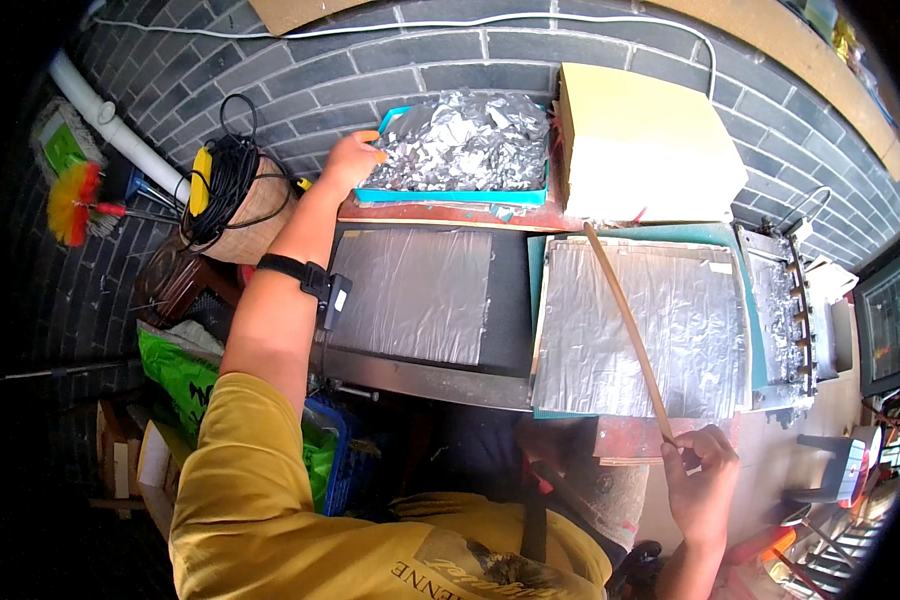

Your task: The person peels a sheet of aluminum foil from a flat board using a wooden stick to lift the edge and their fingers to pull it away. They then place the peeled foil into a blue tray and repeat the process with another sheet.

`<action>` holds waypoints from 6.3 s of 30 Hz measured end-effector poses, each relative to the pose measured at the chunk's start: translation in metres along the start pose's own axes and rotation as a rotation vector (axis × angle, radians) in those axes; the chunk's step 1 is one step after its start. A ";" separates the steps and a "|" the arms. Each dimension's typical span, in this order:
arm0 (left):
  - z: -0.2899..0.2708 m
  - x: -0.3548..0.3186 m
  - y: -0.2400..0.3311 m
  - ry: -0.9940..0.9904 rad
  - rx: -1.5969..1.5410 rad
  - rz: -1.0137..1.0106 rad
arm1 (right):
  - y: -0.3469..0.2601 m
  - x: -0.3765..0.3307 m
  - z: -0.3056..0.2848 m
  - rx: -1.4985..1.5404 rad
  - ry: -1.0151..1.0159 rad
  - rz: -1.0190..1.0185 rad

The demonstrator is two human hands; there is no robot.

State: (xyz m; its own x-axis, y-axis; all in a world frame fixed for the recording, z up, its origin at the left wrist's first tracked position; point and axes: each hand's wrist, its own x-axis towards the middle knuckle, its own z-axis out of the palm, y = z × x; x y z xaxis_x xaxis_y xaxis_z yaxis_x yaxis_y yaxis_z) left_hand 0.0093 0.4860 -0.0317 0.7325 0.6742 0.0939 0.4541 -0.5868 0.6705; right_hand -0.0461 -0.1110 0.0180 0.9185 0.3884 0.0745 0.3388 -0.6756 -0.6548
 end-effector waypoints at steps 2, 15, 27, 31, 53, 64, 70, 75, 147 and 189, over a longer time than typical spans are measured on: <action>-0.001 0.000 0.001 0.026 -0.252 -0.013 | 0.001 0.000 0.001 0.000 0.000 -0.008; -0.029 -0.026 0.041 -0.149 -0.499 -0.007 | -0.001 -0.002 0.003 -0.007 0.004 -0.009; -0.024 -0.024 0.042 -0.173 -0.399 -0.068 | 0.001 -0.006 0.001 -0.008 0.012 -0.011; -0.015 -0.011 0.018 -0.121 -0.112 0.050 | -0.001 -0.005 0.001 0.012 -0.001 0.000; -0.010 -0.070 0.058 -0.171 -0.163 0.218 | 0.002 0.002 0.006 -0.188 0.046 -0.096; 0.014 -0.200 0.148 -0.603 -0.690 0.460 | -0.043 0.012 0.009 0.182 0.088 -0.324; 0.050 -0.267 0.169 -0.758 -0.793 0.491 | -0.050 0.029 0.049 0.768 -0.089 -0.240; 0.060 -0.291 0.173 -0.807 -0.704 0.527 | -0.051 0.030 0.053 1.076 -0.405 -0.032; 0.061 -0.314 0.152 -0.621 -1.170 0.042 | -0.051 0.003 0.015 0.046 0.381 -0.754; -0.022 -0.093 -0.062 -0.098 0.338 -0.029 | -0.001 -0.018 -0.029 -0.249 0.409 -0.399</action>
State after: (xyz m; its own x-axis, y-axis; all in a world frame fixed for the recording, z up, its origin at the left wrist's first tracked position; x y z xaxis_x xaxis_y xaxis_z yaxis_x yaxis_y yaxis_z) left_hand -0.0982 0.4696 -0.0662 0.7547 0.6561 -0.0034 0.6056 -0.6946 0.3884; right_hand -0.0574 -0.1349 0.0391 0.6985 0.4029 0.5914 0.6642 -0.6727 -0.3261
